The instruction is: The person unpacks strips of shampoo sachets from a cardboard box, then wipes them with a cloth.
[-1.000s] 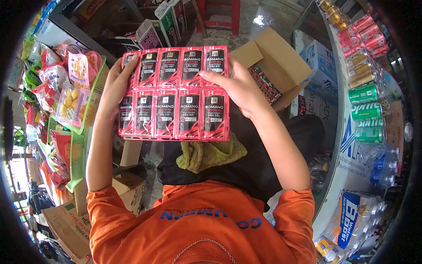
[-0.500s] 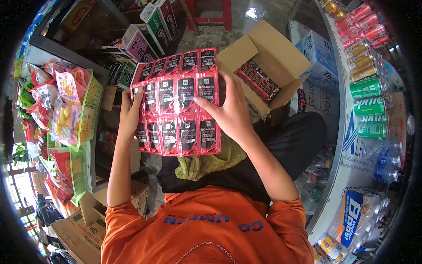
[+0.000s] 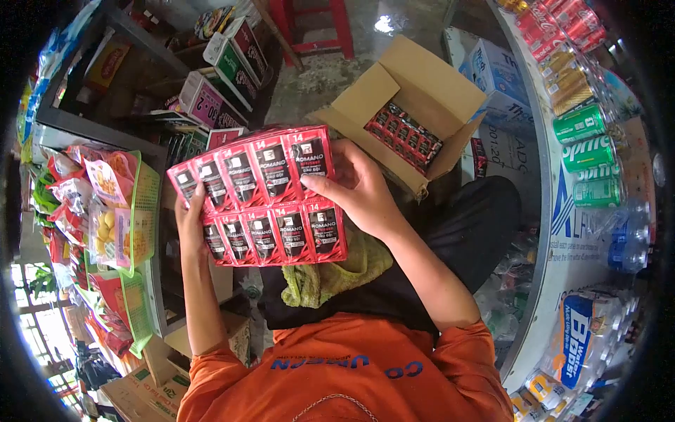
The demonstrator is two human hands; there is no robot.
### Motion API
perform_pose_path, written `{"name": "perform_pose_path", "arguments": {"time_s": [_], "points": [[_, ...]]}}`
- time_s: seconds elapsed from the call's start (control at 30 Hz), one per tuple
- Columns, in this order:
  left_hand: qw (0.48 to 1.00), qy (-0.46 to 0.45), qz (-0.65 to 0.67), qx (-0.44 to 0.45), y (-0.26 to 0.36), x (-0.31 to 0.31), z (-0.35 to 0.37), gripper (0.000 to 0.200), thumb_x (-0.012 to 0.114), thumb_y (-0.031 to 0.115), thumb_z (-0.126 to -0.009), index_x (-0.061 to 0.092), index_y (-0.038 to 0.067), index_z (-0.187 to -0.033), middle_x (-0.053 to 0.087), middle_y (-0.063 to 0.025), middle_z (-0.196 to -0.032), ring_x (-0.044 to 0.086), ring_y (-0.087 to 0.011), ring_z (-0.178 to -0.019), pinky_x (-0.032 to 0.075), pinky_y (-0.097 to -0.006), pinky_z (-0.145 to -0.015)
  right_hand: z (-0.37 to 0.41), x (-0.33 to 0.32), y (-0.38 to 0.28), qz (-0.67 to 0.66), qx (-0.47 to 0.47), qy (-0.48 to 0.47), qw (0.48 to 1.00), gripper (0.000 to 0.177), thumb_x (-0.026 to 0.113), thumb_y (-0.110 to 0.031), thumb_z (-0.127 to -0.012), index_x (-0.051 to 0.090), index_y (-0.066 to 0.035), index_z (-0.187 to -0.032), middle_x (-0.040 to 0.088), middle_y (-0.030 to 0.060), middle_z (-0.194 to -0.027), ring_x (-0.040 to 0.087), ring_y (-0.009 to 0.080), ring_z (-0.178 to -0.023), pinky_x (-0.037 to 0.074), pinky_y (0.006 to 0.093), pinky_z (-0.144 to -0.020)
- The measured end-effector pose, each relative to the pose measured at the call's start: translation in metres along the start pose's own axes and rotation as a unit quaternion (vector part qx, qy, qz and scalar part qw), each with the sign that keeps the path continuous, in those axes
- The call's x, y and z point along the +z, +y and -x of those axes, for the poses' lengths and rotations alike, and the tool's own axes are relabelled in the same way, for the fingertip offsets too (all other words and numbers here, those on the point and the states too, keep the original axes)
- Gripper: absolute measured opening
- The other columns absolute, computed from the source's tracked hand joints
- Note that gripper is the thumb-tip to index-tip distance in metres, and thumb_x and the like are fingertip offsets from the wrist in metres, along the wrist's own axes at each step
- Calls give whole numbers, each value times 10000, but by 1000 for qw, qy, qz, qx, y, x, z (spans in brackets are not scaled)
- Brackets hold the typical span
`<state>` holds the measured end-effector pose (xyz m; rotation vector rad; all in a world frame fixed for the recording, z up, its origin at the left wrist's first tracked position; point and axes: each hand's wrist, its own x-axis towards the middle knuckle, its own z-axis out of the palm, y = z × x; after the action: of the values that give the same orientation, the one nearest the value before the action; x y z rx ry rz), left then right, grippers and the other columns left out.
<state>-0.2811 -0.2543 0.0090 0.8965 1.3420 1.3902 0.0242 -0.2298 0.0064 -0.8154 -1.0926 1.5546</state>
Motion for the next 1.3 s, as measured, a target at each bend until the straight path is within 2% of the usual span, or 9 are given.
{"name": "perform_pose_path", "arguments": {"time_s": [0.27,0.3,0.43,0.53,0.63,0.87,1.07,1.2,1.3], "points": [[906,55,-165,386,61,-7,27,880,798,330,-820,355,-14,-1499,433,-151,-1477,462,-253,-1348,358,-433,-1141,25,0,-75,315,-272,-2,909,322,853,-200,-822,679,-65,-1057,523,189,-1366,546,316,-1217,437,414,-1014],[835,112,-320,433,73,-5,29,822,594,400,-995,208,20,-1614,367,-150,-1594,408,-274,-1461,389,-436,-1182,27,0,-81,334,-359,21,871,317,851,-202,-818,690,-80,-1062,506,206,-1398,516,341,-1269,421,433,-1035],[763,62,-382,517,112,16,49,574,559,369,-1014,483,2,-1449,487,-169,-1467,506,-277,-1334,413,-458,-1143,32,1,-102,368,-414,-4,833,412,815,-164,-830,657,-107,-1206,471,267,-1458,573,389,-1270,463,440,-1034],[907,125,-83,393,84,18,51,396,605,241,-1011,610,-25,-1304,653,-164,-1212,662,-244,-1063,489,-391,-1001,30,7,-111,385,-364,-126,839,551,738,-113,-923,442,-34,-1381,502,267,-1422,673,312,-1131,519,386,-987],[942,108,-184,260,95,43,33,467,656,251,-1012,509,-38,-1348,626,-113,-1227,591,-173,-1108,437,-309,-1020,9,22,-79,148,-245,-2,958,625,613,-91,-1033,143,-40,-1442,577,203,-1331,619,198,-1155,499,368,-1009],[997,-11,-70,-27,3,39,-18,570,685,377,-1002,532,-9,-1391,671,-99,-1216,639,-113,-1049,493,-275,-947,-28,-11,26,10,50,39,998,459,617,-209,-1028,466,26,-1392,622,120,-1306,592,169,-1200,432,339,-1075],[997,22,-71,-26,-4,44,-14,388,626,280,-1042,579,-8,-1298,680,-49,-1096,617,-79,-947,494,-249,-868,-39,3,35,-93,114,111,983,470,617,-353,-1025,550,21,-1303,657,123,-1237,611,170,-1161,427,324,-1066],[994,55,-92,19,-7,47,-16,462,625,231,-1043,493,-43,-1392,624,-102,-1242,568,-133,-1120,441,-295,-998,-49,13,28,136,14,145,980,534,675,-443,-996,566,38,-1202,698,115,-1068,666,182,-1008,505,329,-919],[905,116,-345,221,-3,51,-19,619,630,249,-1034,359,-32,-1515,500,-210,-1412,465,-255,-1338,340,-374,-1141,-61,8,29,197,-42,134,970,421,728,-388,-970,570,1,-1005,699,97,-869,687,197,-759,534,348,-694]]}}
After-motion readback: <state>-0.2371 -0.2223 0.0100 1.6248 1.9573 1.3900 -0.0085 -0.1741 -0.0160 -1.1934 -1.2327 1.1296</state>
